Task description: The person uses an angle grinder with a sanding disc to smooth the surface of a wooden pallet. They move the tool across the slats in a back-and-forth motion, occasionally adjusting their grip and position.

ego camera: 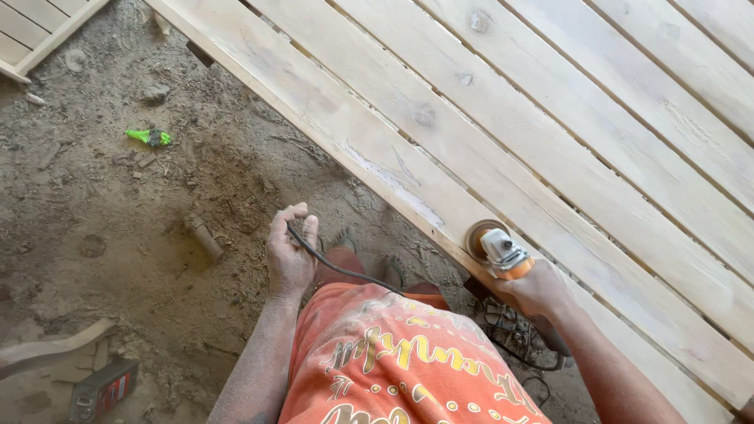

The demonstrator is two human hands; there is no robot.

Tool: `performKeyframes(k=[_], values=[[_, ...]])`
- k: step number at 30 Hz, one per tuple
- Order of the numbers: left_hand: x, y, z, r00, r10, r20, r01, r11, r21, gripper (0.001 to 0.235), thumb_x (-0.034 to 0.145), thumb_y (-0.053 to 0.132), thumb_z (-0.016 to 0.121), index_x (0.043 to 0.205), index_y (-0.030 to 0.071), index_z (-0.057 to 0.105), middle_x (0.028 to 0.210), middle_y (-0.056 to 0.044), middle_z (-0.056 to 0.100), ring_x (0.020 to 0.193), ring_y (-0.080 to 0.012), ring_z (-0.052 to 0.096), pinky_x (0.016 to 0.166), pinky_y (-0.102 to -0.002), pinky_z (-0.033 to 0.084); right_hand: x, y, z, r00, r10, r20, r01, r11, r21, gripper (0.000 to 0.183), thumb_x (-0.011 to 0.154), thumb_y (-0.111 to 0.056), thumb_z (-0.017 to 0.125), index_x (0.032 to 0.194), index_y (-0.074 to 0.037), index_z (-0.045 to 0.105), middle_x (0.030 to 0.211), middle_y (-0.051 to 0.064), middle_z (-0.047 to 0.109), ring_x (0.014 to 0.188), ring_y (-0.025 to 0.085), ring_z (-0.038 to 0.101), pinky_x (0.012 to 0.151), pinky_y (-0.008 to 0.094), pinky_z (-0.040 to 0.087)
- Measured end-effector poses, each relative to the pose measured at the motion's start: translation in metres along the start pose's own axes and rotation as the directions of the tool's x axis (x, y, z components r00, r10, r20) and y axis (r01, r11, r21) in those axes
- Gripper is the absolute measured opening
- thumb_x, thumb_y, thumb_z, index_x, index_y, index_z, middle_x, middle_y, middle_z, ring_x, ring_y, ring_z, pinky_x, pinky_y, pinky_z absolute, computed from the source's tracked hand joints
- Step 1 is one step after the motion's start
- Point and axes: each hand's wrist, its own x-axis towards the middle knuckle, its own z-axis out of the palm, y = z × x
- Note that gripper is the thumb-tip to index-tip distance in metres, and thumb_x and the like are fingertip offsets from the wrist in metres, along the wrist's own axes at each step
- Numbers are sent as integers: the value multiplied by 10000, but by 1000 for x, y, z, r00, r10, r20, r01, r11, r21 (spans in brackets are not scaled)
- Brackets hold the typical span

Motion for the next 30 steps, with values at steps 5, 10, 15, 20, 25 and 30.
performKeyframes(k=[5,10,15,20,25,30], values=[[6,-21,-8,997,-74,7,74,997,37,279,1007,205,674,1184,1,603,1207,-154,677,1157,-250,661,1001,-366,528,20,-67,-2,999,-38,38,39,999,-19,465,684,-441,848,920,-45,779,794,158,765,702,300,734,700,425,582],[23,-58,-38,998,-15,-61,18,999,47,258,1033,199,682,1174,-5,612,1158,-163,686,1135,-237,662,1001,-372,531,35,-156,1,996,50,73,-42,994,-102,515,716,-483,820,939,-21,771,840,176,778,753,304,772,716,432,608],[61,-76,-62,971,-236,-48,237,972,6,308,998,246,680,1188,13,610,1092,-124,703,1003,-179,702,845,-321,580,49,-236,-12,997,-74,4,74,983,-170,529,656,-468,851,950,-36,771,890,177,784,808,309,754,759,430,587],[89,-94,-78,958,-281,-62,280,960,-19,312,998,250,679,1188,11,613,1069,-112,693,1001,-162,686,803,-318,586,75,-303,-10,995,-86,49,92,986,-137,476,684,-408,841,970,-35,760,883,155,781,716,257,755,686,396,614],[103,-106,-80,943,-333,-26,327,937,-125,317,994,248,678,1202,20,608,1057,-92,666,944,-150,661,776,-310,575,111,-374,-9,985,-109,131,126,983,-130,510,782,-454,829,1036,-24,721,871,118,753,636,181,712,617,340,618],[100,-104,-80,962,-269,-37,269,963,-4,292,1000,232,694,1193,22,632,1021,-90,683,931,-152,648,802,-308,551,118,-403,-10,970,-192,151,205,976,-78,468,780,-406,820,1058,-41,725,869,113,758,636,148,714,633,297,624]])
